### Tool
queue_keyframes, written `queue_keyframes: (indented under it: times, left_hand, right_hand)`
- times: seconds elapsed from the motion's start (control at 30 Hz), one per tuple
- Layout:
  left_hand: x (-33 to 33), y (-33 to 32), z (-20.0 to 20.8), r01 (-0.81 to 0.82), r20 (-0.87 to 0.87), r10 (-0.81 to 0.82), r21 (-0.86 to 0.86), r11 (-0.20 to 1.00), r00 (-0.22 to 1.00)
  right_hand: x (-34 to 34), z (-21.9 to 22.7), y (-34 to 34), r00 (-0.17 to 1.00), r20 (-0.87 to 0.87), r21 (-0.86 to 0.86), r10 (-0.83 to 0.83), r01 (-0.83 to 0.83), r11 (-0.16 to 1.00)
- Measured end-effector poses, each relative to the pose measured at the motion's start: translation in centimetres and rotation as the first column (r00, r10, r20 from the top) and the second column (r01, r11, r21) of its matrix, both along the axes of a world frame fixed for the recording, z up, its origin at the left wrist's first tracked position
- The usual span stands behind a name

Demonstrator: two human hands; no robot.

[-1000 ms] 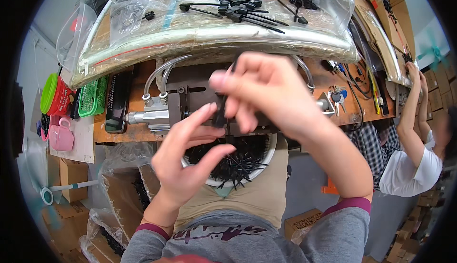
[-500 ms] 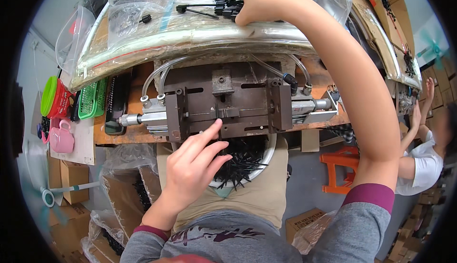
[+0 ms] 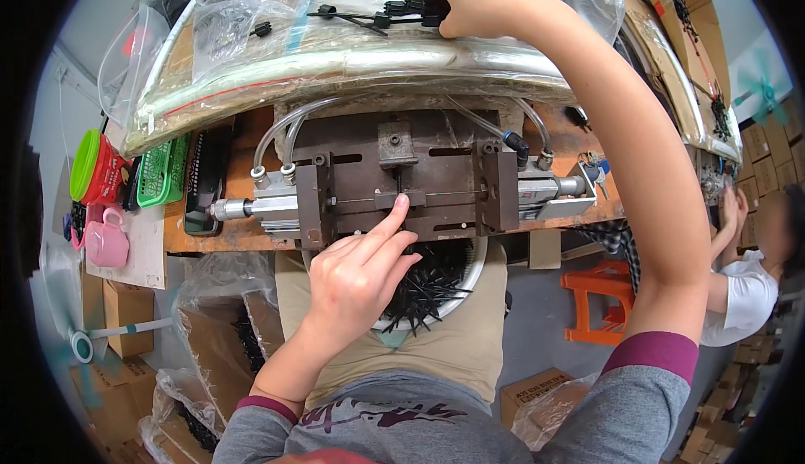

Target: The person is assembling black electronic components using a specialized fixture on a workbench.

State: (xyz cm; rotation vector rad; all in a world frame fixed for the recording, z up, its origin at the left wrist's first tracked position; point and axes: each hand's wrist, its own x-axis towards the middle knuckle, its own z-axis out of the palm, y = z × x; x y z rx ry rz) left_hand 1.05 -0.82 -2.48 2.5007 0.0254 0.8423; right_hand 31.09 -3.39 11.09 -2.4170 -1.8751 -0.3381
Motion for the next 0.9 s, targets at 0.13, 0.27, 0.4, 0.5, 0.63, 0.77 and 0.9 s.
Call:
queue_keyframes:
  times: [0.13, 0.27, 0.4, 0.5, 0.63, 0.77, 0.9]
  left_hand:
    - [0.0, 0.1, 0.0, 0.001, -0.004, -0.001, 0.011, 1.000, 1.000]
    - [0.0, 0.1, -0.3, 0.002, 0.006, -0.002, 0.008, 1.000, 1.000]
    - [-0.1, 0.2, -0.1, -0.003, -0.002, 0.003, 0.005, 1.000, 1.000]
    - [-0.1, 0.1, 0.0, 0.008, -0.006, -0.008, 0.021, 1.000, 1.000]
    - [-1.0, 0.3, 0.5, 0.098, -0.026, -0.099, -0.021, 0.995, 0.995]
    - [-2.4, 0.0, 2.5, 0.232, -0.085, -0.241, -0.097, 0.968, 0.967]
    - [-2.9, 0.1, 3.7, 0.247, -0.114, -0.266, -0.158, 0.956, 0.957]
  right_hand:
    - [-0.9, 0.5, -0.5, 0.994, -0.110, 0.019, 0.022, -0.020, 1.000]
    - [-0.6, 1.1, -1.4, 0.979, -0.192, 0.123, 0.067, -0.044, 0.991]
    - [-0.9, 2.1, -1.8, 0.938, -0.336, 0.139, -0.088, 0.141, 0.980]
    - [-0.7, 2.5, -2.2, 0.907, -0.395, 0.123, -0.149, 0.213, 0.969]
    - [-1.7, 1.8, -2.1, 0.882, -0.461, 0.096, -0.094, 0.156, 0.983]
    - [-1.3, 2.1, -2.0, 0.866, -0.468, 0.082, -0.175, 0.240, 0.967]
    - [-1.1, 1.5, -3.0, 0.848, -0.527, 0.285, -0.053, 0.235, 0.929]
